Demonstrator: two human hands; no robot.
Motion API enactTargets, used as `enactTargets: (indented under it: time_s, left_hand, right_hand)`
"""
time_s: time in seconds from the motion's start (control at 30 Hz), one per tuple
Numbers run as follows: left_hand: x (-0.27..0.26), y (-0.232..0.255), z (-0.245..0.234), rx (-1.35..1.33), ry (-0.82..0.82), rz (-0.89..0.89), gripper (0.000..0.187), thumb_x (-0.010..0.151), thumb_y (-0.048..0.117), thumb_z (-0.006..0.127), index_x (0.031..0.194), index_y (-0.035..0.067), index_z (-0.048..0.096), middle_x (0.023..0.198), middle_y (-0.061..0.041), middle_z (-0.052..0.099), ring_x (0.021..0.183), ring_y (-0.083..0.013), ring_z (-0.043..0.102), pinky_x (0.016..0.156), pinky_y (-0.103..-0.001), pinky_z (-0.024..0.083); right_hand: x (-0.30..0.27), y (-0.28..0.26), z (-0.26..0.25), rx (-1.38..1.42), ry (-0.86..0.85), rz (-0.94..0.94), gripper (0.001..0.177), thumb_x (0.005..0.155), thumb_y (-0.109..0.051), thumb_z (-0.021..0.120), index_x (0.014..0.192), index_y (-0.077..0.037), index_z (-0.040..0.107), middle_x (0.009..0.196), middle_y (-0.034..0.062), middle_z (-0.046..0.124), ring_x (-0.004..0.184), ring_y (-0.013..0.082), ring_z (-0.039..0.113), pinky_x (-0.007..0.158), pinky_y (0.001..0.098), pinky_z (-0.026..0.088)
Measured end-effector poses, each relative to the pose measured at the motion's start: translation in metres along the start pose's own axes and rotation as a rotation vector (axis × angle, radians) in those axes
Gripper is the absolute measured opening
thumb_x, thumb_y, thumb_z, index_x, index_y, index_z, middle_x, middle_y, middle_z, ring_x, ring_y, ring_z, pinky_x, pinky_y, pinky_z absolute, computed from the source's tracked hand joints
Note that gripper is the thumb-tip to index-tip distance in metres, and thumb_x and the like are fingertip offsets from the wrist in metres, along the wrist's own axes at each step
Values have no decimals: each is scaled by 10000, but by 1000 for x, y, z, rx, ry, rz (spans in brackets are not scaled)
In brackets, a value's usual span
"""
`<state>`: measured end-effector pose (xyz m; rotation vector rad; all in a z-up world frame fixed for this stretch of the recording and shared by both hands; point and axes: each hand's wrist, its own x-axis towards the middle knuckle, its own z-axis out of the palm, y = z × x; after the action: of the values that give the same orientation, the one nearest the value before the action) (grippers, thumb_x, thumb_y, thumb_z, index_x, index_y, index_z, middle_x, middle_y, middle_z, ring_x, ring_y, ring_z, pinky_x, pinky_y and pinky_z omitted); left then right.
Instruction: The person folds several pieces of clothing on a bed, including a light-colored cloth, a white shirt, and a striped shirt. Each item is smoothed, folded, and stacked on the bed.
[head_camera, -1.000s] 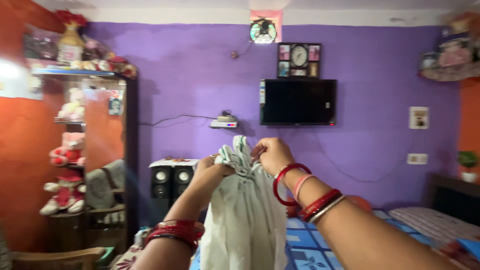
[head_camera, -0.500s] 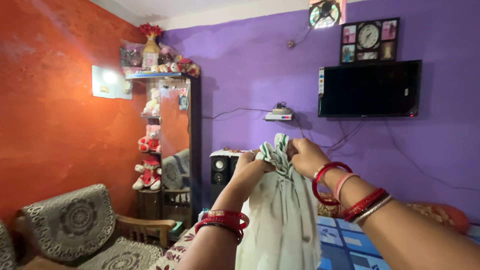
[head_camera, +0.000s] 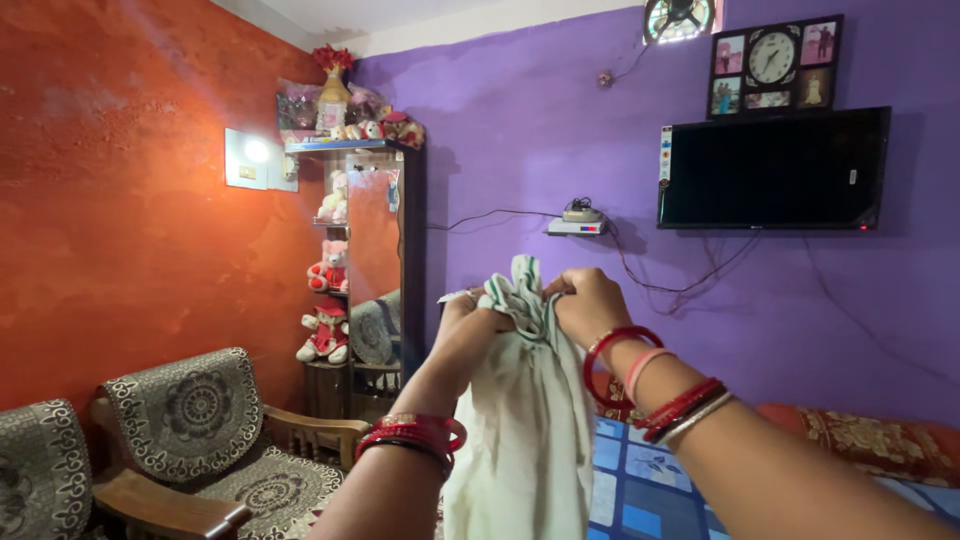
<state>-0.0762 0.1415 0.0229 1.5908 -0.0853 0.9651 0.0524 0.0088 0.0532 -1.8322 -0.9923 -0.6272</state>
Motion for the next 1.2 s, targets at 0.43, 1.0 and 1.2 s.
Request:
enactTargets:
  time_s: [0.43,1.0,1.2]
  left_hand:
    - [1,-5,20,-196,36,-20,253,785,52,556,958,-32,719,829,-92,703,726,-169,645,685,-301,511]
    - [28,34,19,830,355,-105,276,785,123,657,1026,70,781,1097,-171,760,1090,-333,708,970,-396,547]
    - [25,43,25,1132,208,-120,286,822,198,667,1065,87,770,1119,-176,740,1111,-351,710,934,-429,559]
  right_hand:
    - [-11,-2,-2,50,187,49,176,790,-171,708,905,-61,782,879,189,761,852,317,752,789,401,569]
    - [4,24,-33,82,210,299,121,765,-131,836,826,-38,786,829,117,766,734,206,722,721,353,566]
    - [1,28,-45,271,-72,376,220,801,38,693,954,-74,805,963,86,779,813,187,736,719,336,595]
